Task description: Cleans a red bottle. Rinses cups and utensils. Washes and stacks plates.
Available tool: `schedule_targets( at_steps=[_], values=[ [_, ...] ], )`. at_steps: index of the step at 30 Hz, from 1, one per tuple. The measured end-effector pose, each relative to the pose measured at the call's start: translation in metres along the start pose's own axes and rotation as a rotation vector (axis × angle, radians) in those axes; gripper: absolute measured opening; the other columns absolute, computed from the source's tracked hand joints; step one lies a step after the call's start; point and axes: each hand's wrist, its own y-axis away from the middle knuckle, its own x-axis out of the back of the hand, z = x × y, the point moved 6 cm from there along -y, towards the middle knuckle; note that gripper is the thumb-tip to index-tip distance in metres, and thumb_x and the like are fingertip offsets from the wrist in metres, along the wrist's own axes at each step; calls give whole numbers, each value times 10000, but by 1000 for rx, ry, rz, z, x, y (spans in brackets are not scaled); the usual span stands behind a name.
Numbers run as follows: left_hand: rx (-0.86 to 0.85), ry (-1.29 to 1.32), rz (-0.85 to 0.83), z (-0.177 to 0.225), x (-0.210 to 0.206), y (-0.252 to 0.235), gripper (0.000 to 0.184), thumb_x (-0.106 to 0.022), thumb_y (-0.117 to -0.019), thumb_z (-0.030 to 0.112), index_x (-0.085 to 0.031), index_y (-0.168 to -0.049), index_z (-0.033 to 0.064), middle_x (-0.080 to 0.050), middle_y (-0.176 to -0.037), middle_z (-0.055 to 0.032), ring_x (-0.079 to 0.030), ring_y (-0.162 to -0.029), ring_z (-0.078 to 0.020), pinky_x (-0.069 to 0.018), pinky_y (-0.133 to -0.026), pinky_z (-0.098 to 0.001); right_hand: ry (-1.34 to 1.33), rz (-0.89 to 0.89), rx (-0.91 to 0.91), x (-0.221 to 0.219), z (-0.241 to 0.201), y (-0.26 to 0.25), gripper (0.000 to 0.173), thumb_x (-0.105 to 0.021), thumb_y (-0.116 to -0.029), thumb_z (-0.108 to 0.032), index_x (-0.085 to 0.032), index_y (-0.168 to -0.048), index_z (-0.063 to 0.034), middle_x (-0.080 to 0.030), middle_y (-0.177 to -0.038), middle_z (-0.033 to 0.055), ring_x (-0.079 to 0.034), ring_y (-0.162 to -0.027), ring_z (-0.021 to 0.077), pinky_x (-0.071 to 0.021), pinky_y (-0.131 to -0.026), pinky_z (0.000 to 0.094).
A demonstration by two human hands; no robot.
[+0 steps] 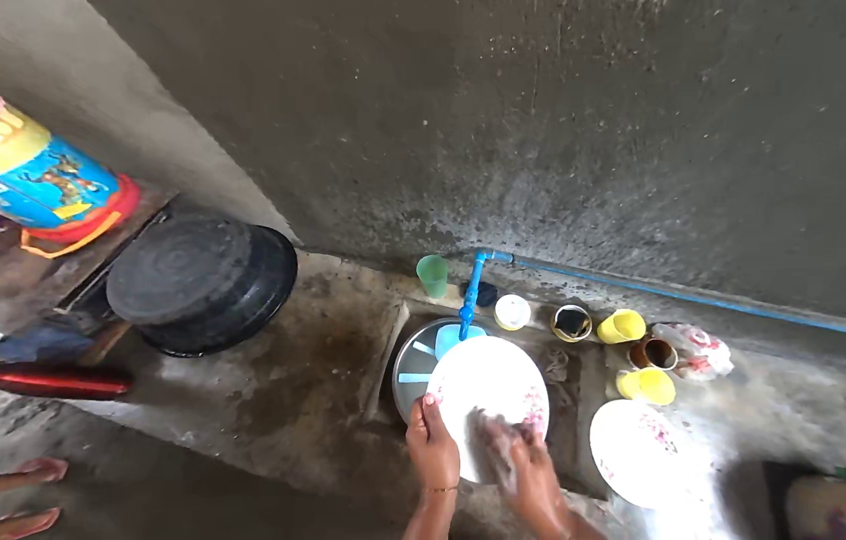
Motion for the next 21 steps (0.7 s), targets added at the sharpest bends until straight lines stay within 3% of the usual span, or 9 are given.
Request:
schedule_targets(
  at_steps=[2, 6, 9, 13, 17, 19, 21],
  values=[
    [3, -14, -44, 1, -3, 1, 295, -426, -1077, 135, -649, -1027, -51, -656, -875, -16, -624, -846, 23, -517, -820, -173, -13, -16, 102, -15, -13, 0, 310, -658, -941, -193, -718, -1237, -122, -752, -1115, 71, -704, -981, 237, -584, -884, 356],
    [4, 17, -19, 1, -5, 0, 280, -435, -1076, 132, -645, -994, -33, -638, -837, 16, -614, -804, 43, -513, -788, -146, 35, 21, -14, -11, 7, -57, 324, -658, -931, -152, -735, -1237, -78, -719, -1077, 185, -707, -920, 351, -606, -806, 470],
    [-1, 28, 55, 2, 7, -12, 275, -444, -1077, 120, -651, -993, -40, -650, -860, 18, -610, -842, 60, -502, -811, -131, 109, 16, -92, 2, 30, -58, 333, -654, -932, -110, -712, -1252, -35, -742, -1167, 151, -703, -1033, 392, -577, -901, 536],
    [41, 44, 156, -3, 20, -25, 279, -444, -1084, 116, -642, -1077, -81, -672, -957, -24, -615, -935, 55, -490, -889, -132, 64, -53, -17, -3, 8, -12, 319, -670, -901, -108, -725, -1198, -5, -758, -1131, 122, -727, -1007, 345, -597, -894, 479],
    [40, 72, 143, 0, 15, -24, 288, -426, -1091, 123, -638, -1076, -71, -656, -940, -6, -607, -901, 62, -492, -856, -123, 10, -35, 113, -24, -23, -21, 321, -634, -956, -154, -705, -1265, -103, -765, -1120, 36, -720, -989, 239, -596, -881, 358],
    [18, 60, 111, 7, 11, -23, 276, -435, -1089, 132, -639, -1045, -48, -651, -910, 6, -613, -877, 56, -502, -836, -131, 14, -28, 91, -21, -22, -49, 349, -642, -947, -134, -698, -1289, -89, -758, -1102, 84, -720, -954, 284, -608, -841, 404],
    [0, 59, 97, 13, 12, -24, 257, -447, -1084, 123, -639, -1031, -39, -654, -902, 15, -616, -876, 59, -503, -836, -129, 51, -24, 33, -13, -6, -73, 364, -641, -941, -109, -691, -1298, -50, -749, -1134, 127, -721, -975, 341, -601, -866, 473]
  ],
)
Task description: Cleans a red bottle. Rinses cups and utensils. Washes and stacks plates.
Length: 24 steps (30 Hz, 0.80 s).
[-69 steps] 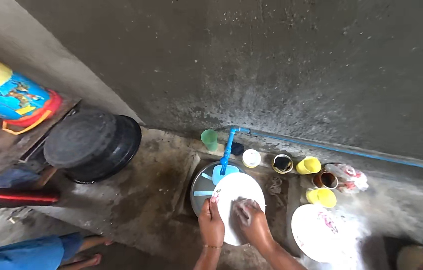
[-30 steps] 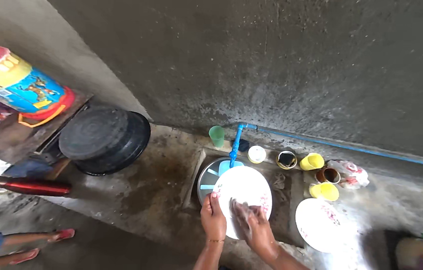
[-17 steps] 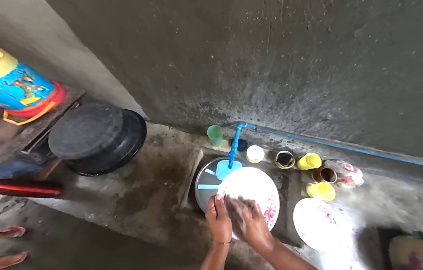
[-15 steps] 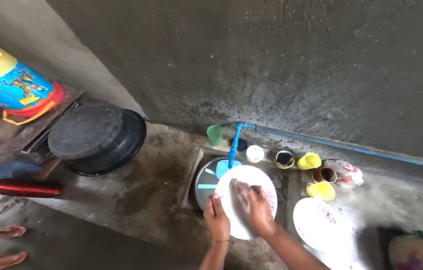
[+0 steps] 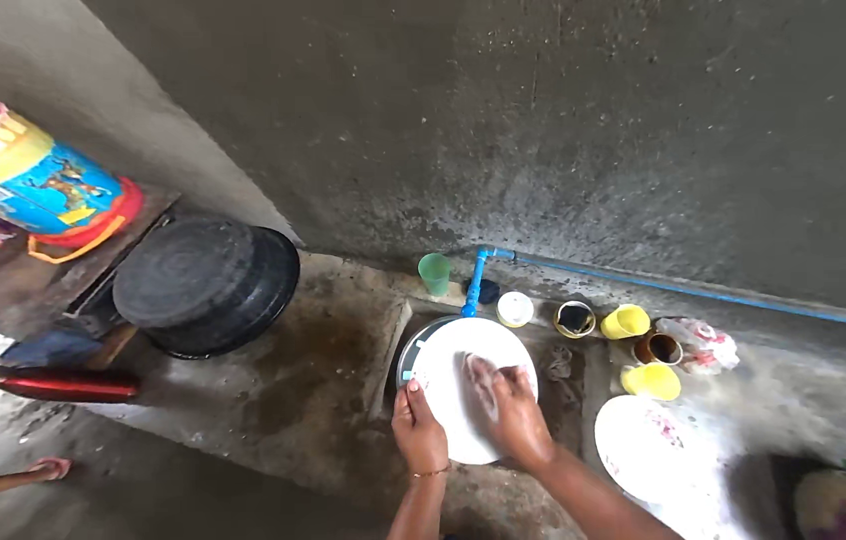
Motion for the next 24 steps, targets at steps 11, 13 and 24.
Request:
schedule_targets(
  at_steps=[11, 13, 24],
  values=[
    [-68, -89, -110, 0, -4, 0, 282, -430, -1076, 123, -641, -1019, -57, -664, -916, -12, -612, -909, 45, -492, -863, -153, -1, 13, 53, -2, 17, 23, 233, -646, -940, -125, -752, -1111, -7, -761, -1044, 168, -738, -963, 366, -603, -885, 478],
    [-96, -88, -129, 5, -5, 3, 282, -433, -1072, 114, -647, -1011, -58, -679, -918, -9, -625, -915, 54, -501, -872, -144, 11, 51, -62, 7, 31, -4, 245, -629, -959, -106, -724, -1142, 27, -745, -1069, 191, -721, -998, 389, -568, -934, 543],
    [-76, -59, -84, -6, 2, -6, 265, -461, -1069, 106, -667, -997, -44, -687, -904, 16, -629, -897, 67, -505, -854, -126, 41, -23, -5, -5, 25, 8, 221, -650, -935, -94, -765, -1098, 5, -755, -1055, 196, -733, -987, 397, -585, -920, 523]
  ],
)
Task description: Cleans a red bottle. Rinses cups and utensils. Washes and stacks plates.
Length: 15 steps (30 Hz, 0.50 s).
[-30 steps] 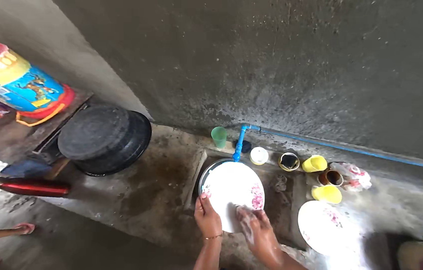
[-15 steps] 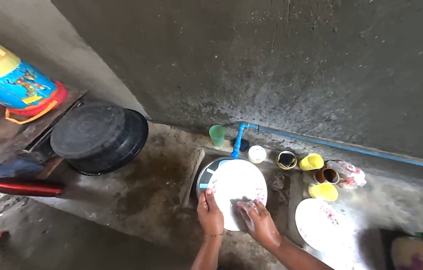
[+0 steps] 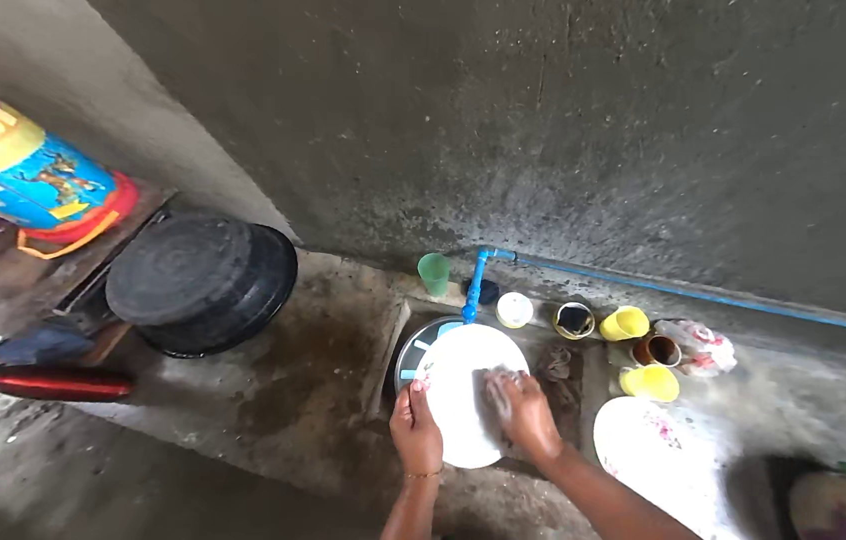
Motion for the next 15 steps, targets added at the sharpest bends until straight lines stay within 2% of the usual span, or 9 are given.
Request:
schedule_targets(
  at_steps=[2, 5, 8, 10, 13, 15],
  values=[
    [-1, 13, 1, 1, 0, 2, 257, -465, -1066, 99, -670, -1006, -44, -695, -910, 20, -634, -912, 67, -509, -868, -126, 20, 69, -62, 6, 13, -16, 198, -647, -948, -103, -751, -1079, 3, -755, -1022, 175, -731, -964, 390, -576, -922, 543],
    [16, 29, 47, -2, 0, 0, 257, -469, -1070, 95, -662, -1025, -69, -696, -914, 7, -635, -910, 69, -510, -863, -121, -29, -14, -43, -2, -4, 11, 229, -650, -955, -142, -764, -1105, -11, -757, -1055, 185, -734, -994, 386, -592, -913, 510],
    [60, 28, 10, -5, -7, 4, 274, -462, -1073, 100, -668, -1009, -68, -682, -890, 3, -625, -876, 64, -507, -842, -129, -153, -92, 148, -21, -42, 37, 217, -677, -930, -151, -764, -1105, -56, -760, -1095, 128, -729, -1039, 307, -595, -921, 440],
    [101, 53, -55, -2, -16, 12, 288, -456, -1075, 110, -680, -999, -54, -693, -868, 14, -642, -841, 51, -532, -822, -152, -195, -79, 226, -25, -51, 15, 254, -671, -923, -125, -742, -1147, -28, -731, -1180, 168, -702, -1102, 348, -571, -952, 484],
    [107, 59, -62, 1, -19, 17, 286, -476, -1071, 112, -694, -980, -48, -718, -890, 10, -656, -878, 50, -532, -854, -152, -168, 19, 74, -15, -21, -41, 263, -616, -977, -149, -739, -1178, -33, -696, -1261, 184, -653, -1181, 391, -521, -1011, 533],
    [84, 40, -48, 4, -15, 13, 289, -480, -1067, 114, -698, -984, -56, -727, -914, -5, -656, -910, 48, -521, -876, -149, -98, 30, -46, -15, 10, -44, 385, -580, -1004, -206, -658, -1338, -31, -586, -1447, 193, -513, -1374, 426, -407, -1145, 581]
  ],
)
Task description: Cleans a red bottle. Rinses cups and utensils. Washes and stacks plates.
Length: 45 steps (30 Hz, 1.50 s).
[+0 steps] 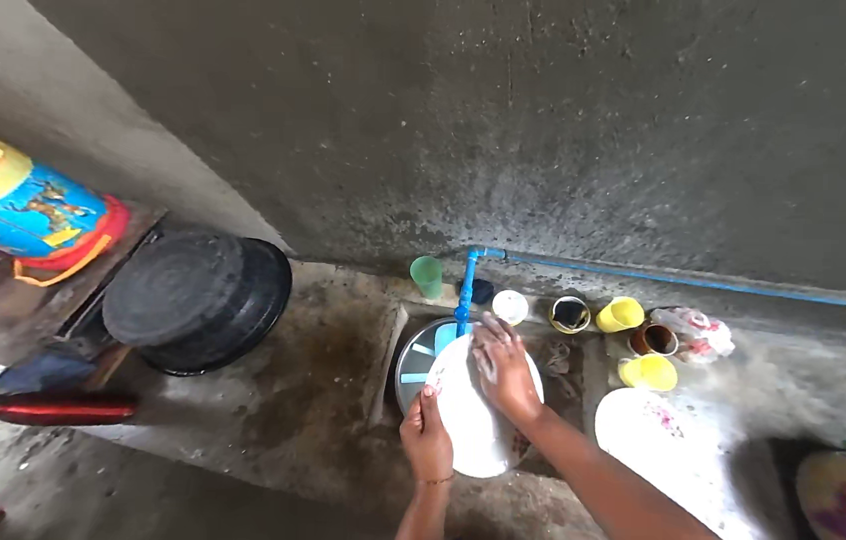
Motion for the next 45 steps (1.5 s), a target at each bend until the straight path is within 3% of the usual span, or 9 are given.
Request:
schedule_targets(
  at_steps=[5, 9, 15, 20, 25, 30, 36, 43, 45],
  values=[
    [21, -92, -18, -9, 5, -3, 306, -486, -1071, 147, -707, -989, -49, -718, -885, -17, -650, -853, 40, -528, -831, -166, -28, -229, 61, -23, -28, 78, 557, -533, -1013, -238, -476, -1509, 9, -424, -1581, 227, -383, -1487, 392, -316, -1210, 590],
    [33, -143, -104, -11, -4, 14, 333, -460, -1078, 150, -711, -952, -29, -681, -784, -3, -632, -738, 20, -532, -741, -183, -115, -66, 191, -26, -44, 42, 404, -530, -1011, -137, -627, -1384, -17, -557, -1484, 194, -458, -1432, 414, -333, -1180, 628],
    [63, -160, -186, -12, -2, 28, 249, -542, -1031, 122, -647, -1148, -71, -696, -955, -85, -655, -879, -34, -538, -844, -224, -52, -179, -372, -12, 31, -24, 394, -562, -1028, -321, -732, -1010, 34, -728, -997, 226, -708, -978, 399, -541, -872, 589],
    [308, -89, -611, -37, -11, 25, 454, -675, -860, -50, -551, -1296, -83, -696, -1149, -146, -693, -1033, -127, -577, -938, -304, -131, -197, 179, -29, -31, 8, 210, -710, -870, -218, -769, -921, -24, -760, -933, 163, -736, -934, 342, -578, -855, 537],
    [299, -79, -414, -29, -6, 24, 489, -638, -886, -37, -516, -1357, -81, -691, -1142, -160, -694, -995, -118, -573, -899, -280, -131, -374, -606, -33, 56, -15, 350, -606, -993, -321, -722, -1141, -26, -718, -1112, 217, -674, -1099, 393, -501, -966, 612],
    [382, -78, -564, -30, -15, 27, 468, -649, -839, -91, -550, -1296, -67, -691, -1142, -138, -684, -1030, -128, -571, -924, -299, -236, -132, 61, -29, -28, 5, 228, -716, -867, -218, -771, -929, -5, -759, -967, 183, -724, -967, 366, -560, -884, 544],
    [257, -70, -180, -25, -4, 7, 384, -451, -1090, 182, -523, -1375, -66, -628, -1296, -178, -618, -1162, -106, -488, -1033, -283, -57, -411, -435, -32, 54, 56, 755, -493, -1018, -502, -354, -1580, -17, -308, -1650, 206, -239, -1554, 355, -162, -1280, 523],
    [234, -53, -278, -34, -26, 34, 418, -373, -1102, 191, -527, -1382, -79, -612, -1347, -182, -580, -1243, -102, -443, -1094, -274, -143, -231, -336, -34, 20, 35, 592, -480, -1048, -323, -437, -1523, 27, -365, -1615, 230, -271, -1542, 363, -179, -1282, 522],
    [277, -52, -181, -32, -21, 34, 430, -372, -1112, 240, -534, -1378, -56, -623, -1306, -168, -608, -1176, -99, -484, -1042, -294, -103, -280, -580, -18, 61, 15, 567, -534, -1036, -408, -538, -1463, -35, -549, -1472, 197, -495, -1398, 340, -362, -1194, 513]
  ],
)
